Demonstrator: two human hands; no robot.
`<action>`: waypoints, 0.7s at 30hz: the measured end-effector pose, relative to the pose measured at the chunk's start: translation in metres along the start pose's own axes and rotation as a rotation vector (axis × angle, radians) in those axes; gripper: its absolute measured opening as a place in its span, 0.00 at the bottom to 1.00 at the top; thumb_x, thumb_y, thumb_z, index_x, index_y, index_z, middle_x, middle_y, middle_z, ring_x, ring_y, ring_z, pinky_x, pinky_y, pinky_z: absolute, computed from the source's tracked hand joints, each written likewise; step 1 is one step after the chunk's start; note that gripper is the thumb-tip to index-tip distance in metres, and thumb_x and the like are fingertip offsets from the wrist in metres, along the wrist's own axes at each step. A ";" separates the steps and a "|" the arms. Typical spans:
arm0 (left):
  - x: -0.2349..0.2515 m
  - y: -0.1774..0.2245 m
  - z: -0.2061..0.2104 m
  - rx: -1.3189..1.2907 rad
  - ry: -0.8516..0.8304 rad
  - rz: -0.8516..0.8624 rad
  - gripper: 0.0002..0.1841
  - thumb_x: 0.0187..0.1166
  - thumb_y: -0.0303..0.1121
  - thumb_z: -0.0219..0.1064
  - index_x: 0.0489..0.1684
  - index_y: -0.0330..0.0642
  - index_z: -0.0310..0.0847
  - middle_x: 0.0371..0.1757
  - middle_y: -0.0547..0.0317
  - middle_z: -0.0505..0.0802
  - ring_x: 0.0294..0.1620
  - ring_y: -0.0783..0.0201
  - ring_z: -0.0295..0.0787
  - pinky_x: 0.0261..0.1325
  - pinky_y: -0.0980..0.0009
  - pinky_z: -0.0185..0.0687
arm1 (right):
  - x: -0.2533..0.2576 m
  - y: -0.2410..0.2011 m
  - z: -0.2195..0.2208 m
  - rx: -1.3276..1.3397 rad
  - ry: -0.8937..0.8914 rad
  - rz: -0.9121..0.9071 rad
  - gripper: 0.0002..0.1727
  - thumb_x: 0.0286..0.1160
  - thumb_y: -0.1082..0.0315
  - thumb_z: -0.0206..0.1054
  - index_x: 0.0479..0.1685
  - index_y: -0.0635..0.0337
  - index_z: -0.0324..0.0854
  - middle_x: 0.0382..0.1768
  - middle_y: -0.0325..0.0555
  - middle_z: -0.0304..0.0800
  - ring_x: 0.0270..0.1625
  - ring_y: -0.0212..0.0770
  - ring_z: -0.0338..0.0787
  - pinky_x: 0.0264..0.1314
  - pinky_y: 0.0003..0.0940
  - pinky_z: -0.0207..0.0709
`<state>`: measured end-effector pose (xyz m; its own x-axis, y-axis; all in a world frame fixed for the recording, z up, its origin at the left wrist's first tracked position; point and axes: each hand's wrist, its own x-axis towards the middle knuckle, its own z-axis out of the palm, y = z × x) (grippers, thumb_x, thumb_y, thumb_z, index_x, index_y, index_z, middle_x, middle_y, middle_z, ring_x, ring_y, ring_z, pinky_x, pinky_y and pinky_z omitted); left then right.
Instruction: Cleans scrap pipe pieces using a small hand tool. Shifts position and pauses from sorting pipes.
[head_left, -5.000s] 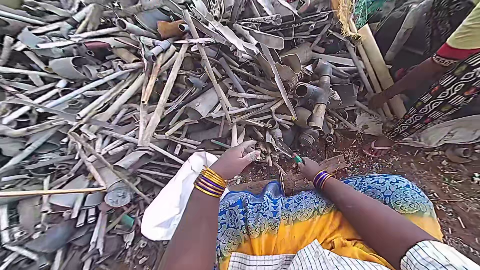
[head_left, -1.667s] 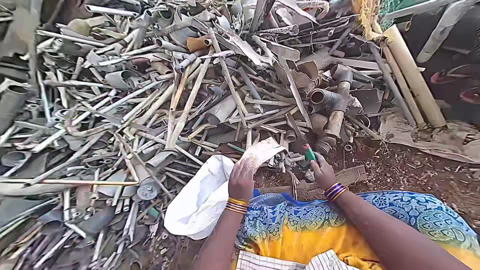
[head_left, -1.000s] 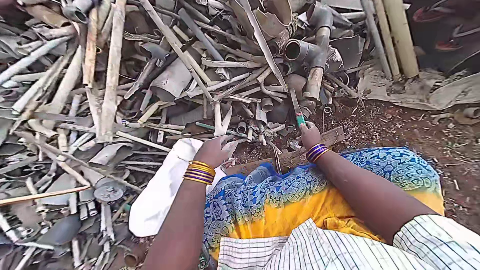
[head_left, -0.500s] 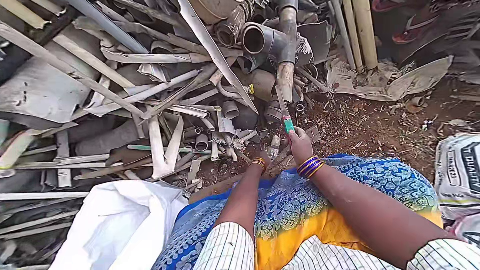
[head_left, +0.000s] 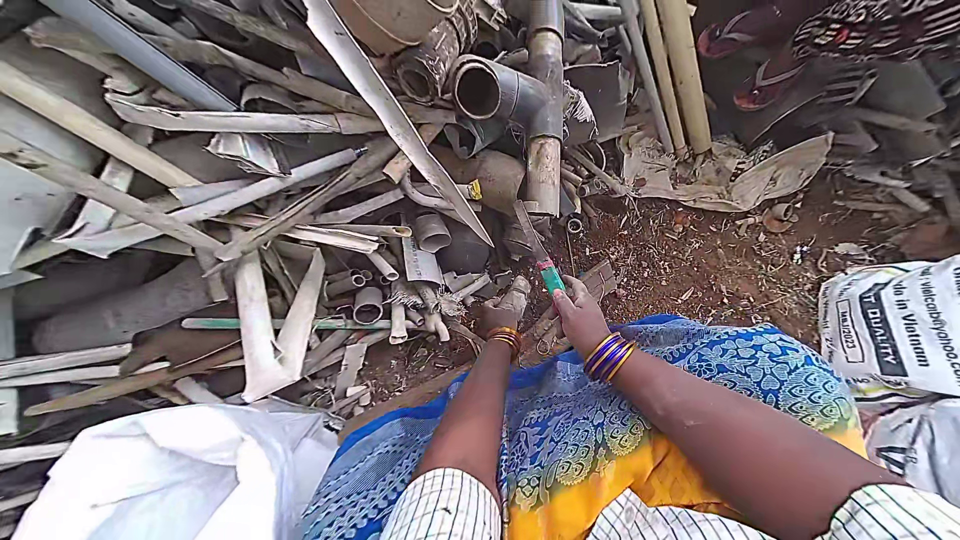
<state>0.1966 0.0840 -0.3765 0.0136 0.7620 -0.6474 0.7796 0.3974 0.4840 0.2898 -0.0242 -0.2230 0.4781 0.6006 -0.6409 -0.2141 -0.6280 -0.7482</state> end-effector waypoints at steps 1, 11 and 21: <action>-0.007 0.010 -0.013 -0.001 -0.004 0.037 0.25 0.84 0.29 0.64 0.80 0.35 0.71 0.74 0.36 0.84 0.77 0.44 0.80 0.80 0.49 0.71 | 0.000 -0.001 0.001 -0.031 0.003 0.006 0.30 0.97 0.63 0.45 0.94 0.58 0.47 0.46 0.54 0.87 0.33 0.41 0.84 0.42 0.37 0.79; -0.145 0.051 -0.192 -0.078 0.069 0.418 0.17 0.91 0.22 0.50 0.72 0.31 0.77 0.66 0.35 0.87 0.66 0.50 0.84 0.71 0.53 0.75 | -0.045 -0.002 0.012 -0.204 -0.116 -0.188 0.25 0.91 0.74 0.44 0.83 0.59 0.72 0.74 0.61 0.81 0.74 0.54 0.82 0.76 0.52 0.70; -0.235 -0.041 -0.199 -0.411 0.102 1.097 0.17 0.83 0.19 0.49 0.64 0.14 0.72 0.60 0.43 0.86 0.60 0.78 0.80 0.68 0.83 0.74 | -0.127 0.000 0.000 0.487 -0.711 0.069 0.35 0.90 0.35 0.37 0.71 0.53 0.71 0.54 0.52 0.87 0.52 0.49 0.90 0.50 0.43 0.85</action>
<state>0.0373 -0.0097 -0.1273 0.4871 0.8288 0.2753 0.1211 -0.3762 0.9186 0.2289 -0.1000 -0.1413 -0.1613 0.8383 -0.5209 -0.6422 -0.4899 -0.5896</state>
